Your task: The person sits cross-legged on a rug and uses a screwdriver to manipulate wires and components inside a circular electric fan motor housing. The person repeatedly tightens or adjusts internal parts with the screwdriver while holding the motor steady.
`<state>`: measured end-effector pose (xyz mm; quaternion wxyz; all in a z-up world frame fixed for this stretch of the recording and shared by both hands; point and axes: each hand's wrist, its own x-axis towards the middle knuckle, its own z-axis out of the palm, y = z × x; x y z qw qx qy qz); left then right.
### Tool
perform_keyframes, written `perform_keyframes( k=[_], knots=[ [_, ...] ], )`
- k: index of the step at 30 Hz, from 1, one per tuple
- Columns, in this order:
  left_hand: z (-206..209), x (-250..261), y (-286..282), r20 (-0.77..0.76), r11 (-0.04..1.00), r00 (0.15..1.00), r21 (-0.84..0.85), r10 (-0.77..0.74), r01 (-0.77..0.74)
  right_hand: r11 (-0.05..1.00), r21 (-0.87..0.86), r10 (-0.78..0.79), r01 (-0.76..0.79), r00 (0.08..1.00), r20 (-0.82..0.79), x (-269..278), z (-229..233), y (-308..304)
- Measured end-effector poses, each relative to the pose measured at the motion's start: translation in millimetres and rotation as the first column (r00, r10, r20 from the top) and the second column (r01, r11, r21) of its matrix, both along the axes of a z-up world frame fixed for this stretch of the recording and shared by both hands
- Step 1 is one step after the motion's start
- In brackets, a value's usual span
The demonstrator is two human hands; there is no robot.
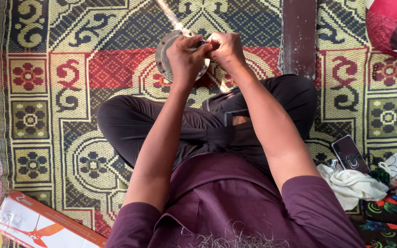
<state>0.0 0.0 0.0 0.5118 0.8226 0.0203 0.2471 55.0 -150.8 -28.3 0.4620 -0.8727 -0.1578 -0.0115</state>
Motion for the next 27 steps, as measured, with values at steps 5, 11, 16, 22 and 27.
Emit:
perform_keyframes(
  k=[5, 11, 16, 22, 27],
  knots=[
    [-10.1, 4.7, 2.5, 0.025, 0.996, 0.996, -0.012, -0.083, 0.084, 0.992, -0.04, 0.125, -0.118, 0.94, 0.318, 8.1, -8.4, -8.6],
    [-11.5, 7.0, 8.2, 0.073, 0.972, 0.987, 0.2, -0.141, 0.124, 0.957, 0.067, 0.285, -0.283, 0.958, -0.02, 2.7, -3.2, -13.5],
    [-11.6, 4.2, 7.3, 0.153, 0.947, 0.962, 0.267, -0.225, 0.179, 0.99, -0.014, 0.14, -0.141, 0.99, -0.016, -4.9, -8.4, -4.1],
    [-13.5, 2.8, 23.9, 0.085, 0.974, 0.976, 0.12, -0.201, 0.19, 0.998, -0.015, 0.054, -0.053, 0.994, 0.1, -11.9, -0.7, 3.7],
    [-58.0, -28.5, 50.9, -0.104, 0.954, 0.994, 0.299, 0.039, -0.006, 0.928, 0.373, -0.079, 0.019, 0.986, 0.144, -22.9, -6.7, 4.6]
  ],
)
